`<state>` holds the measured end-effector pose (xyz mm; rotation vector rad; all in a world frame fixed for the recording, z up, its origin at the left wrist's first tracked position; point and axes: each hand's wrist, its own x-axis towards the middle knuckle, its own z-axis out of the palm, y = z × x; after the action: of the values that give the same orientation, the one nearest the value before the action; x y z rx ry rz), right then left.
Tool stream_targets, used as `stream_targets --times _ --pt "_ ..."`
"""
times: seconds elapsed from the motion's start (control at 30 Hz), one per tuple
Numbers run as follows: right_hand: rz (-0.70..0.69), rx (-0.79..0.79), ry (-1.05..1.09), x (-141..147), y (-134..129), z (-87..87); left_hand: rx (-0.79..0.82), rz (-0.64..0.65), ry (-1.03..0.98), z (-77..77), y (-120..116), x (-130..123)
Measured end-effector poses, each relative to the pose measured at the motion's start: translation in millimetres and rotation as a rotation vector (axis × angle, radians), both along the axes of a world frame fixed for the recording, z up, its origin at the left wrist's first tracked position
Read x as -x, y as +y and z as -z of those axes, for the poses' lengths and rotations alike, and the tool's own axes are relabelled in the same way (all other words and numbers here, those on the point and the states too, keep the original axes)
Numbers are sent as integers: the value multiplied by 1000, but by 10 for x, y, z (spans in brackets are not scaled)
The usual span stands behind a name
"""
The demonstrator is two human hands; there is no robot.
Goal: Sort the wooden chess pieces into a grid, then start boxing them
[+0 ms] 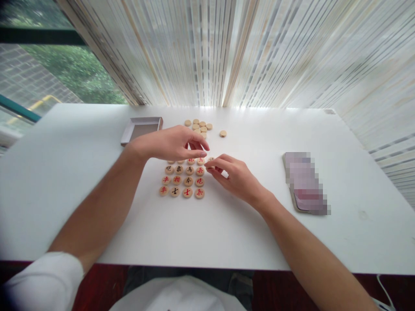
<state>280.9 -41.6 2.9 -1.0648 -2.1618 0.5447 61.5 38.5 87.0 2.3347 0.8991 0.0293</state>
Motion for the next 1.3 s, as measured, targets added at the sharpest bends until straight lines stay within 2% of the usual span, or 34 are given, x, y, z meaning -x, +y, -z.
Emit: stream_targets --times 0.27,0.63,0.9,1.3 --pt "3 166 -112 18 -39 -5 -34 -9 8 0 6 5" --pt "34 0 -236 1 -59 -37 -35 -17 29 35 16 -6" --pt "-64 56 -267 -48 -68 -67 -51 -40 19 16 24 19" --pt "-31 48 -269 -42 -42 -20 -59 -56 7 24 64 67"
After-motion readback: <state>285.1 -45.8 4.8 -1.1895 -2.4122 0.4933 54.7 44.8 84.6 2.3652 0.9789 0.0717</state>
